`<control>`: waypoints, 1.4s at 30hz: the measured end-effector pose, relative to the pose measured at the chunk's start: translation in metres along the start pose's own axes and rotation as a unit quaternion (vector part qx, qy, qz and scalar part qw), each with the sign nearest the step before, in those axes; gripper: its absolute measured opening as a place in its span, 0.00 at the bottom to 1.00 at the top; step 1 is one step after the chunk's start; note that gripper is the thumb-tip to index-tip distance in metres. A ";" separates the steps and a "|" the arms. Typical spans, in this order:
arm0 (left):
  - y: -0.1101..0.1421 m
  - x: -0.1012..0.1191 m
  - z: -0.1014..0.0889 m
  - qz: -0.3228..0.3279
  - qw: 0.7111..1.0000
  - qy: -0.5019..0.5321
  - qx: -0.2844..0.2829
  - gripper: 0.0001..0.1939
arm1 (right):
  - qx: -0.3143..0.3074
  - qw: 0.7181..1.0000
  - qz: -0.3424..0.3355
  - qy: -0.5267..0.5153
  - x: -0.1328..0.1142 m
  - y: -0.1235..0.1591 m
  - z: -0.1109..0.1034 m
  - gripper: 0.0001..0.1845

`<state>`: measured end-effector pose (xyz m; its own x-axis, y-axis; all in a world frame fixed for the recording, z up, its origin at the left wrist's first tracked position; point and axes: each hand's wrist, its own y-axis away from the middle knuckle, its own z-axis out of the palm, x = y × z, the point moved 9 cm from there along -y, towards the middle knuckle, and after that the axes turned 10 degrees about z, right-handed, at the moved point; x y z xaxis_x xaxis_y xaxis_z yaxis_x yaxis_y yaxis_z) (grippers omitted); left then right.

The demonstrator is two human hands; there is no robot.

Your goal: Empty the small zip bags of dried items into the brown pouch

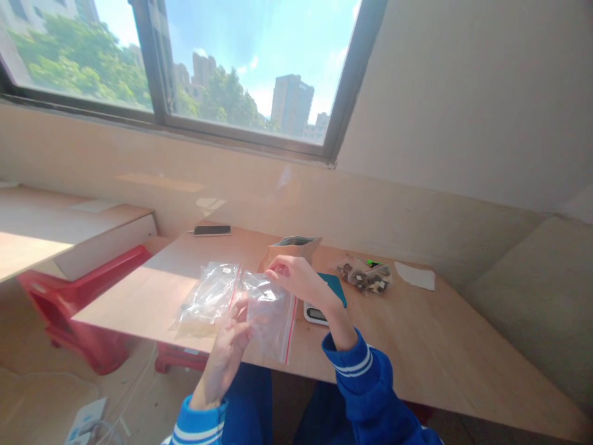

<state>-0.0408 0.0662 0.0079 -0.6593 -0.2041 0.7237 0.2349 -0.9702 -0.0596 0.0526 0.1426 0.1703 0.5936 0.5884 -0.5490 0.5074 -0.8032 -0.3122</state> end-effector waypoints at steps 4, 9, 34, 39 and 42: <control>-0.004 0.009 0.002 0.015 0.999 -0.044 0.000 0.24 | 0.120 0.987 0.056 -0.092 0.024 0.000 -0.030 0.09; -0.006 0.030 -0.005 0.053 0.990 -0.128 0.001 0.23 | 0.170 0.968 0.080 -0.166 0.036 0.006 -0.050 0.11; -0.049 0.094 -0.108 0.220 0.736 -0.608 0.198 0.18 | 0.387 0.794 0.450 0.133 0.349 0.125 -0.124 0.07; -0.019 0.113 -0.073 0.321 0.655 -0.635 0.252 0.18 | 0.492 0.741 0.451 0.080 0.326 0.181 -0.150 0.12; 0.001 0.106 -0.039 0.353 0.695 -0.577 0.245 0.16 | 0.557 0.720 0.414 -0.011 0.288 0.210 -0.145 0.18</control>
<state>-0.1382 0.0384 0.0578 0.6886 -0.0927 0.7192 0.6098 -0.4627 -0.6434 0.4210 0.1568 0.0590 0.3884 -0.1259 -0.9129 -0.8372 -0.4621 -0.2924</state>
